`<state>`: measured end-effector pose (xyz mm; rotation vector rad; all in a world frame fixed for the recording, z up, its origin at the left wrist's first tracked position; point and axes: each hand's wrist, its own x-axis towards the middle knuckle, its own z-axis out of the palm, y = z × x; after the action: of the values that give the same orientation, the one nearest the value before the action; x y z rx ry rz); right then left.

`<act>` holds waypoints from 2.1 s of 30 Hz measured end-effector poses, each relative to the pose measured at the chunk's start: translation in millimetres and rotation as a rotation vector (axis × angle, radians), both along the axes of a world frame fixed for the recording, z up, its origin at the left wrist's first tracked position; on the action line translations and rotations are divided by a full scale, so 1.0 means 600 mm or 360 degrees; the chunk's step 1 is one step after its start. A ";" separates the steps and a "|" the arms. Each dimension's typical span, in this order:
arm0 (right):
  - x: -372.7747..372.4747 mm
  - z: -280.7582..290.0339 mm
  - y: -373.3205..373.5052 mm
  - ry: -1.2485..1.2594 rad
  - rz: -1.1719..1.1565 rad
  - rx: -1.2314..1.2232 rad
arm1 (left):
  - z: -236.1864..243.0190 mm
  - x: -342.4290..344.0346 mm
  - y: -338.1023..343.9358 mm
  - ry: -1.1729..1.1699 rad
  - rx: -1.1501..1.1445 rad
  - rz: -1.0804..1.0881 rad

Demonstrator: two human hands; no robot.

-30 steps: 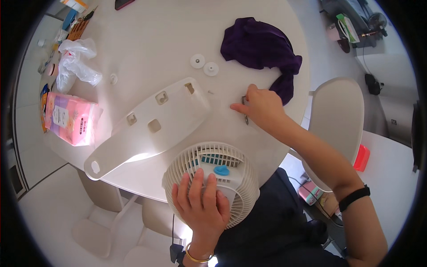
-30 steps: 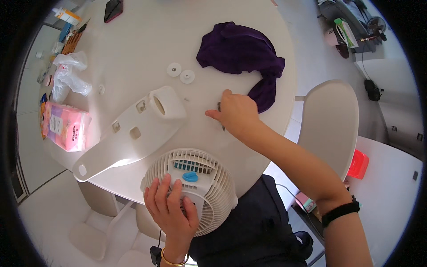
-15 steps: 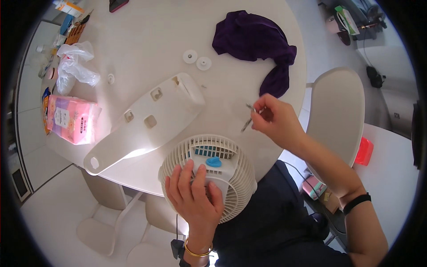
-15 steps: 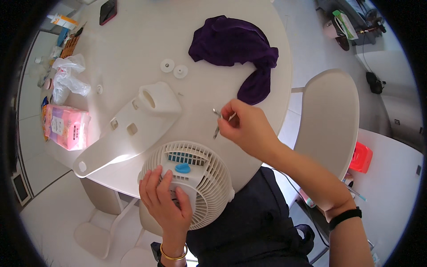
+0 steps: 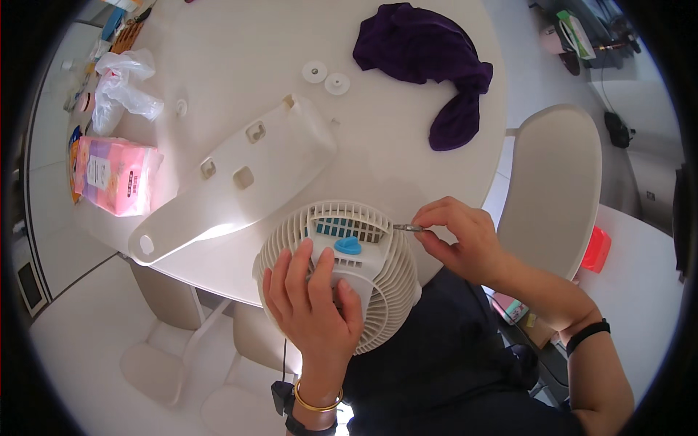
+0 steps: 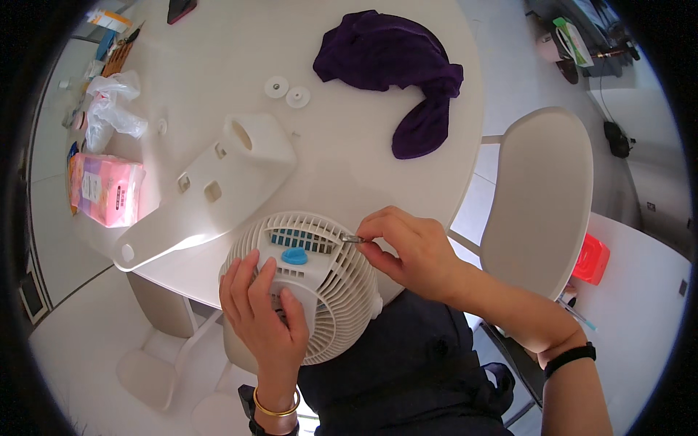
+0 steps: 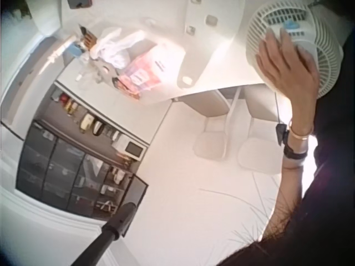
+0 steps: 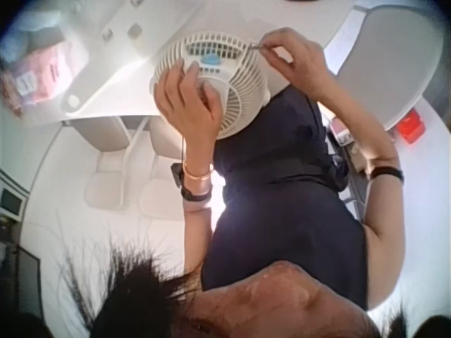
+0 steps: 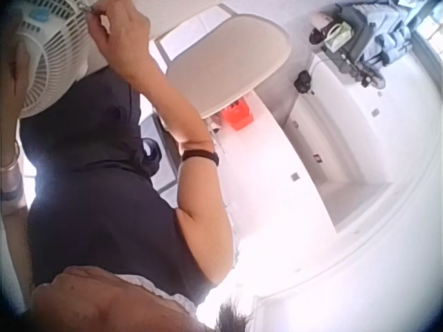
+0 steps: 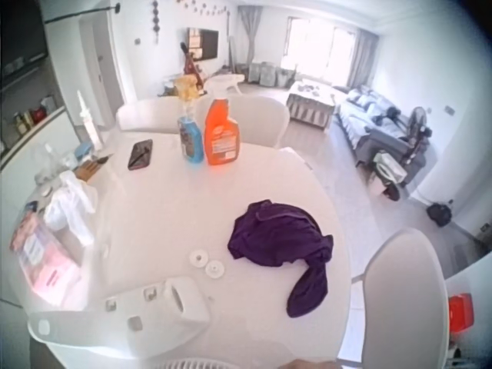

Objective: Assembling and securing the components of a small white electric fan using a screwdriver-like tool.

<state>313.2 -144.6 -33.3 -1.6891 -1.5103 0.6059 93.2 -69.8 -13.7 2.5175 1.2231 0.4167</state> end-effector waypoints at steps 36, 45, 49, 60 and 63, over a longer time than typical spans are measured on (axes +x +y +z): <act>-0.078 0.062 0.037 0.0315 -0.0234 -0.0740 | 0.000 0.002 -0.003 -0.0025 0.0028 -0.0023; -0.064 0.087 0.047 0.0184 -0.0436 -0.1275 | -0.001 0.001 -0.002 -0.0095 0.0026 -0.0018; -0.059 0.093 0.047 -0.0014 -0.0170 -0.1135 | 0.001 0.000 -0.001 -0.0112 0.0005 -0.0023; -0.037 0.138 0.078 -0.1057 0.0671 -0.0965 | 0.001 -0.001 -0.002 -0.0089 0.0028 -0.0032; -0.033 0.122 0.064 -0.0995 0.0681 -0.0962 | 0.001 0.000 -0.002 -0.0090 0.0022 -0.0042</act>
<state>293.3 -106.2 39.9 -2.1474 -2.3439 0.8706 93.2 -71.0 -13.0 2.5128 1.1683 0.4879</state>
